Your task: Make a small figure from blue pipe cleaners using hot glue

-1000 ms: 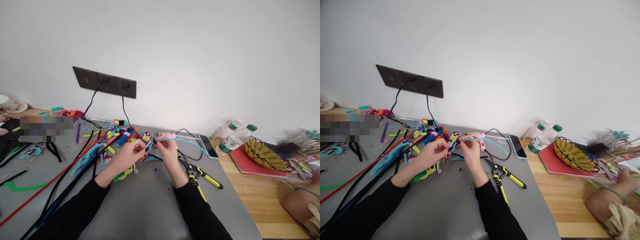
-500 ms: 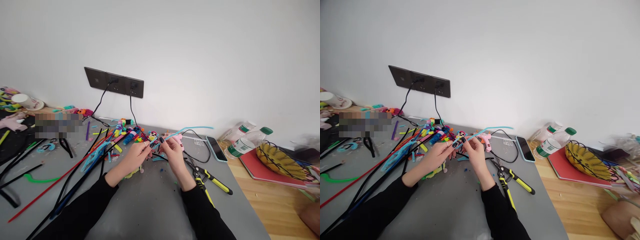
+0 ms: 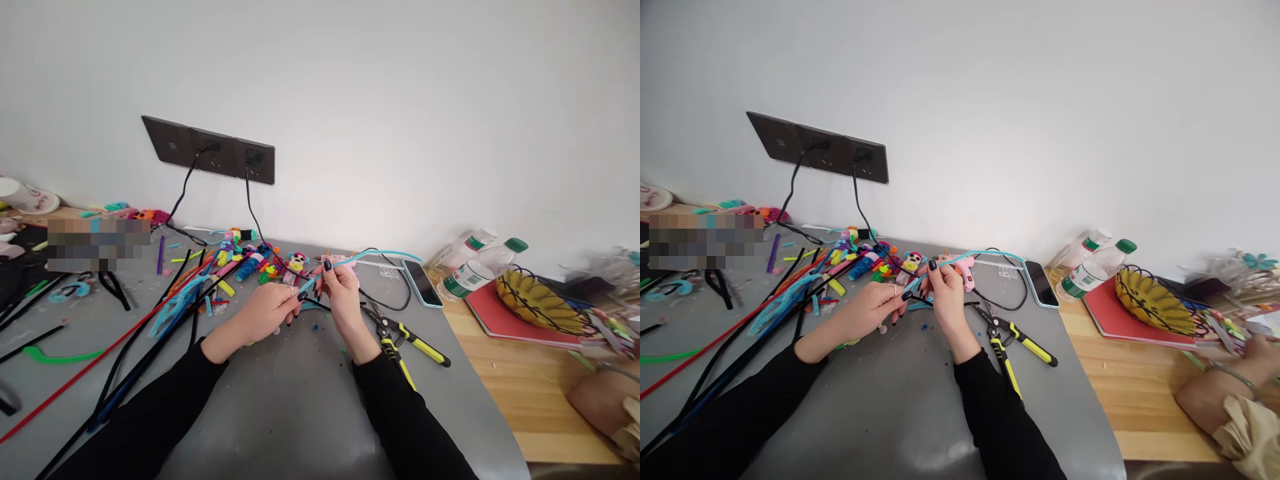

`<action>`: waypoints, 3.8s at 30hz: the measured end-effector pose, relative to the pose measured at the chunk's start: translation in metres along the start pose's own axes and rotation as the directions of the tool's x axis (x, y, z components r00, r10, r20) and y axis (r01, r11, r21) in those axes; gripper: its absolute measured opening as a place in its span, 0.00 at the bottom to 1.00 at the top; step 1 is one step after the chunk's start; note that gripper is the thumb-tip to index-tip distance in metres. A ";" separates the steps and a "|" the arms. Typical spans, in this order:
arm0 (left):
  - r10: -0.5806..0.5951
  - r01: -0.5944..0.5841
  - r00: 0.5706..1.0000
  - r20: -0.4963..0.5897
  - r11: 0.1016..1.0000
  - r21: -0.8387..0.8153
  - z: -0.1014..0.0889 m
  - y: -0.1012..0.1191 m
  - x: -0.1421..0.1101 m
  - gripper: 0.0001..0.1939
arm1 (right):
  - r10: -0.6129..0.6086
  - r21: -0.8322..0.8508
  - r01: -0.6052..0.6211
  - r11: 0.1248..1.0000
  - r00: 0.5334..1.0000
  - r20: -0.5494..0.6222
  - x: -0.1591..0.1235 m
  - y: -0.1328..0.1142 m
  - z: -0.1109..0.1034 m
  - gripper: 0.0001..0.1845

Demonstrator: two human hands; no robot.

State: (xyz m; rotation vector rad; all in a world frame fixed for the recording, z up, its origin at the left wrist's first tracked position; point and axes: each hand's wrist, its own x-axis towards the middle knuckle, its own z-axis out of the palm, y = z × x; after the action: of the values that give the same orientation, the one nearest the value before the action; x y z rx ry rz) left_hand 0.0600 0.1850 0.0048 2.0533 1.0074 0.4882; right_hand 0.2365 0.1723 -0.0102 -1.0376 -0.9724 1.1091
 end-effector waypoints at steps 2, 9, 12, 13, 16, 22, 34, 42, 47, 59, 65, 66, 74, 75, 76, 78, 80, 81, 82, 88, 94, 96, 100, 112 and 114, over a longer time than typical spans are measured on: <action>-0.004 0.010 0.997 0.074 0.997 -0.075 -0.001 -0.001 -0.001 0.19 | 0.001 0.018 -0.001 1.000 1.000 0.022 -0.001 0.001 0.001 0.34; 0.027 0.024 0.984 0.173 0.959 -0.282 0.000 -0.006 -0.001 0.21 | 0.040 0.037 -0.043 0.998 0.995 0.087 -0.004 -0.001 0.006 0.33; 0.000 0.061 0.987 0.160 0.923 -0.381 0.000 -0.006 -0.001 0.23 | 0.022 0.025 -0.024 0.999 0.997 0.077 -0.005 -0.006 0.005 0.33; -0.009 0.069 0.989 0.149 0.913 -0.401 0.000 -0.006 -0.001 0.23 | 0.008 0.008 -0.009 1.000 0.996 0.085 -0.005 -0.008 0.004 0.32; -0.016 0.059 0.994 0.106 0.909 -0.414 0.000 -0.007 -0.002 0.24 | -0.009 -0.051 0.017 0.999 0.989 0.148 -0.006 -0.011 0.004 0.31; 0.014 -0.006 0.999 0.033 0.969 -0.247 0.002 -0.005 -0.003 0.22 | 0.039 -0.120 -0.013 0.993 0.975 0.220 -0.006 -0.009 0.005 0.31; 0.422 -0.253 0.847 -0.324 0.855 0.453 0.010 -0.033 0.004 0.17 | 0.093 0.023 -0.099 0.995 0.981 0.168 -0.003 -0.001 0.001 0.30; 0.530 -0.299 0.783 -0.325 0.780 0.549 0.016 -0.045 0.007 0.18 | 0.083 0.074 -0.097 0.993 0.983 0.166 -0.003 -0.001 0.002 0.29; 0.474 -0.269 0.807 -0.352 0.826 0.496 0.015 -0.042 0.005 0.18 | 0.055 0.079 -0.067 0.995 0.988 0.142 -0.003 -0.001 0.003 0.29; 0.487 -0.266 0.773 -0.407 0.831 0.489 0.014 -0.041 0.005 0.20 | 0.079 0.096 -0.097 0.991 0.982 0.169 -0.004 -0.005 0.005 0.31; 0.527 -0.290 0.729 -0.436 0.815 0.501 0.014 -0.041 0.005 0.22 | 0.111 0.116 -0.133 0.984 0.977 0.180 -0.005 -0.006 0.007 0.32; 0.534 -0.296 0.720 -0.443 0.814 0.500 0.013 -0.041 0.004 0.22 | 0.112 0.118 -0.136 0.984 0.976 0.189 -0.005 -0.007 0.007 0.32; 0.555 -0.303 0.691 -0.463 0.804 0.512 0.013 -0.040 0.004 0.23 | 0.099 0.126 -0.132 0.983 0.967 0.236 -0.007 -0.010 0.007 0.31; 0.549 -0.298 0.698 -0.459 0.806 0.511 0.012 -0.040 0.004 0.23 | 0.101 0.124 -0.133 0.983 0.966 0.237 -0.007 -0.010 0.007 0.31; 0.547 -0.295 0.704 -0.454 0.806 0.513 0.012 -0.039 0.004 0.23 | 0.104 0.123 -0.136 0.983 0.966 0.238 -0.007 -0.009 0.006 0.31; 0.551 -0.286 0.713 -0.434 0.793 0.538 0.012 -0.038 0.003 0.24 | 0.112 0.122 -0.145 0.982 0.963 0.245 -0.008 -0.008 0.005 0.30; 0.573 -0.275 0.711 -0.407 0.760 0.590 0.011 -0.036 0.003 0.24 | 0.121 0.120 -0.155 0.981 0.961 0.250 -0.008 -0.007 0.004 0.29; 0.595 -0.273 0.699 -0.397 0.735 0.621 0.011 -0.035 0.003 0.24 | 0.124 0.119 -0.157 0.980 0.960 0.249 -0.008 -0.007 0.003 0.29; 0.623 -0.274 0.679 -0.389 0.707 0.652 0.011 -0.034 0.003 0.24 | 0.126 0.118 -0.159 0.980 0.960 0.251 -0.008 -0.007 0.003 0.29; 0.758 -0.279 0.547 -0.357 0.566 0.776 0.009 -0.030 0.005 0.23 | 0.119 0.125 -0.157 0.980 0.956 0.267 -0.007 -0.007 0.003 0.30; 0.732 -0.295 0.574 -0.367 0.603 0.741 0.011 -0.034 0.004 0.20 | 0.103 0.152 -0.145 0.978 0.961 0.257 -0.008 -0.006 0.006 0.28; 0.703 -0.293 0.604 -0.377 0.635 0.715 0.012 -0.037 0.005 0.20 | 0.099 0.159 -0.142 0.977 0.963 0.251 -0.008 -0.004 0.006 0.28; 0.688 -0.282 0.609 -0.395 0.653 0.703 0.015 -0.040 0.006 0.20 | 0.095 0.173 -0.141 0.975 0.963 0.252 -0.007 -0.003 0.005 0.28; 0.691 -0.284 0.588 -0.421 0.663 0.693 0.015 -0.040 0.006 0.19 | 0.058 0.200 -0.099 0.975 0.978 0.200 -0.008 -0.009 0.009 0.28; 0.701 -0.271 0.575 -0.422 0.650 0.710 0.015 -0.040 0.005 0.18 | 0.047 0.174 -0.079 0.982 0.982 0.184 -0.008 -0.009 0.009 0.29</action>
State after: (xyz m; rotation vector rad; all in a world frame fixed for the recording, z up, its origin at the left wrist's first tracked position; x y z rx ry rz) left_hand 0.0528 0.1973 -0.0359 2.8467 0.9958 1.5069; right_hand 0.2282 0.1646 -0.0005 -0.8368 -0.9662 1.3360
